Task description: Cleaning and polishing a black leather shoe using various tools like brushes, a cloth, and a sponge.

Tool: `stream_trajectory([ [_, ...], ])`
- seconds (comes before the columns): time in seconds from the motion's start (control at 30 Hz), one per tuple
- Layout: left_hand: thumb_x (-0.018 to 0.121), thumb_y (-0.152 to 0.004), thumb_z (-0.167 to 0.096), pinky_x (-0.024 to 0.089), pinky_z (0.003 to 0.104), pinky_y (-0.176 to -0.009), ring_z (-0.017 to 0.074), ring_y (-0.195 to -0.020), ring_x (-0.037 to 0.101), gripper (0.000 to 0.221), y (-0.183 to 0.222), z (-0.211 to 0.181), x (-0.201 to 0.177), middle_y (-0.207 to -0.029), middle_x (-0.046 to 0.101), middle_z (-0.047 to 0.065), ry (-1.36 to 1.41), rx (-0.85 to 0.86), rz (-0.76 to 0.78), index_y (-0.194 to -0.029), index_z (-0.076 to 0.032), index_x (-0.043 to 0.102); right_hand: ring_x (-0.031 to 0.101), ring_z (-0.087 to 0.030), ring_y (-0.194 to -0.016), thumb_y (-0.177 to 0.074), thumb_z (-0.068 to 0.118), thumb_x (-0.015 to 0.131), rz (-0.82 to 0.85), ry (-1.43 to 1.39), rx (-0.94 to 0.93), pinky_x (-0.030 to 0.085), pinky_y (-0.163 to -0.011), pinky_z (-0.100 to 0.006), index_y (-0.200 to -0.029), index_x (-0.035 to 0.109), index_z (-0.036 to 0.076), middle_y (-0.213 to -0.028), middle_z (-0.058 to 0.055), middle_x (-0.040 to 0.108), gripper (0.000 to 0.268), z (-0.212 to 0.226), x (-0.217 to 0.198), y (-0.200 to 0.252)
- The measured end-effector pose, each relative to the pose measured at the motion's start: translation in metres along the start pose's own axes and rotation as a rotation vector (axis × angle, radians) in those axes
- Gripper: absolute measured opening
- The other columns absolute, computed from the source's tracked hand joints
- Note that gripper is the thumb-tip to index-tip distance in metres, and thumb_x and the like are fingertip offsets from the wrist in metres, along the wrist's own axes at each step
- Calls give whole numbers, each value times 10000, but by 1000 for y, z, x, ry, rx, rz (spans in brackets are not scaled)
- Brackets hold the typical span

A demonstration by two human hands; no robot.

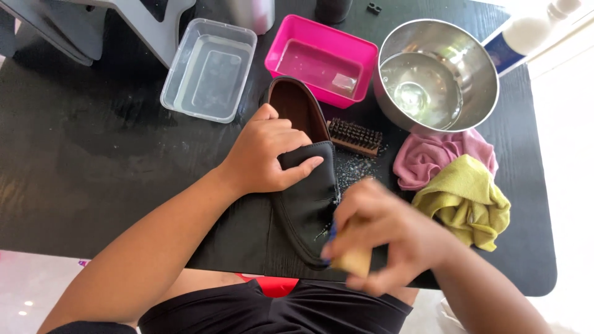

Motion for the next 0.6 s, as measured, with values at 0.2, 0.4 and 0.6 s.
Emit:
stream_trajectory([
  [0.2, 731, -953, -298, 331, 369, -758, 197, -570, 442, 265, 0, -2, -2, -617, 523, -15, -4, 21, -17, -814, -85, 657, 543, -258, -907, -837, 331, 805, -82, 285, 108, 463, -857, -381, -1098, 780, 193, -993, -17, 592, 296, -18, -6, 8],
  [0.4, 724, -950, -327, 327, 382, -747, 215, -563, 432, 289, 0, -1, -2, -606, 481, 3, -3, 19, 0, -813, -82, 656, 640, -226, -892, -902, 401, 715, 91, -44, -34, 450, -914, -399, -1151, 751, 182, -1009, -20, 601, 333, -4, 10, 2],
  [0.6, 727, -942, -307, 330, 377, -753, 204, -570, 452, 259, -1, 0, -1, -617, 539, -14, -5, 2, -18, -821, -87, 664, 643, -214, -862, -874, 352, 704, -43, 201, 15, 436, -879, -442, -1107, 764, 167, -944, -28, 643, 303, -3, 1, 2],
])
Point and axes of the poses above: each hand's wrist, its own y-axis away from the middle knuckle, its own x-axis out of the palm, z = x × y, the point moved 4 cm from there along -y, towards the middle knuckle
